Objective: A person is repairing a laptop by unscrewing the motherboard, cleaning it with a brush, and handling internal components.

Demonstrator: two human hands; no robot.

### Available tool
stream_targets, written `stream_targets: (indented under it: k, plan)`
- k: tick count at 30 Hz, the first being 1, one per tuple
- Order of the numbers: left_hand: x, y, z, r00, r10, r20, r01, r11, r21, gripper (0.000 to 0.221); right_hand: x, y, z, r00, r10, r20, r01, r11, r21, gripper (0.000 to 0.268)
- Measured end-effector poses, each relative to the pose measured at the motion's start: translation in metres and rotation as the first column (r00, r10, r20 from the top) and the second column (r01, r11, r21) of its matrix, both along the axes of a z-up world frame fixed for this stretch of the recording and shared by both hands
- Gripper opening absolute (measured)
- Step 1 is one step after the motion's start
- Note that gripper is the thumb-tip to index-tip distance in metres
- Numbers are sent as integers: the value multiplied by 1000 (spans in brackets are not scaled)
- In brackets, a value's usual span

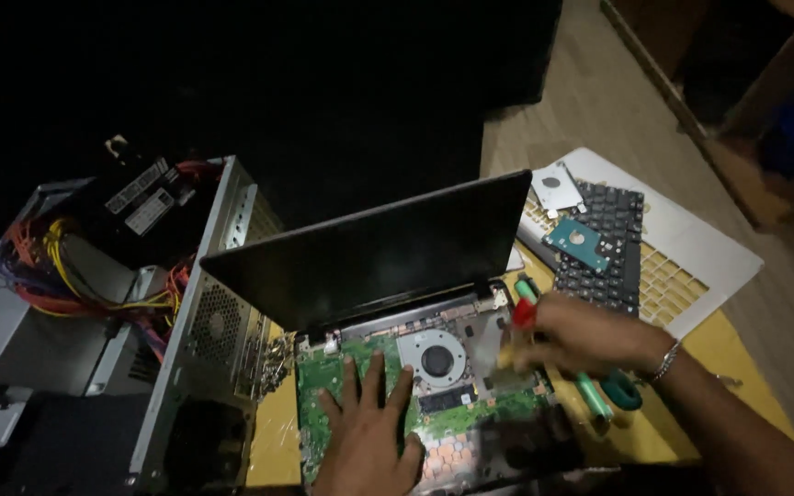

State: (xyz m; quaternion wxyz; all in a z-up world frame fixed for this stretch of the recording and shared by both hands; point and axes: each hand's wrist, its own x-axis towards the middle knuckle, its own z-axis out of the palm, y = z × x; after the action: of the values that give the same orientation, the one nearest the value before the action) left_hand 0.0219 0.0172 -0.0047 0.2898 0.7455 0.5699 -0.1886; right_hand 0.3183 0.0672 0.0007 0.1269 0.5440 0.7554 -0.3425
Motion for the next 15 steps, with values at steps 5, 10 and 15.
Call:
stream_targets:
  k: [5,10,15]
  plan:
    - [-1,0,-5,998,5,59,-7,999,39,83,22,0,-16,1000,-11,21,9,994,109,24]
    - [-2,0,-10,998,1,61,-5,998,55,83,12,-3,1,981,-99,-168,128,977,171,14]
    - [0,-2,-6,998,-3,56,0,999,50,82,0,-6,22,937,-326,-126,341,932,120,20]
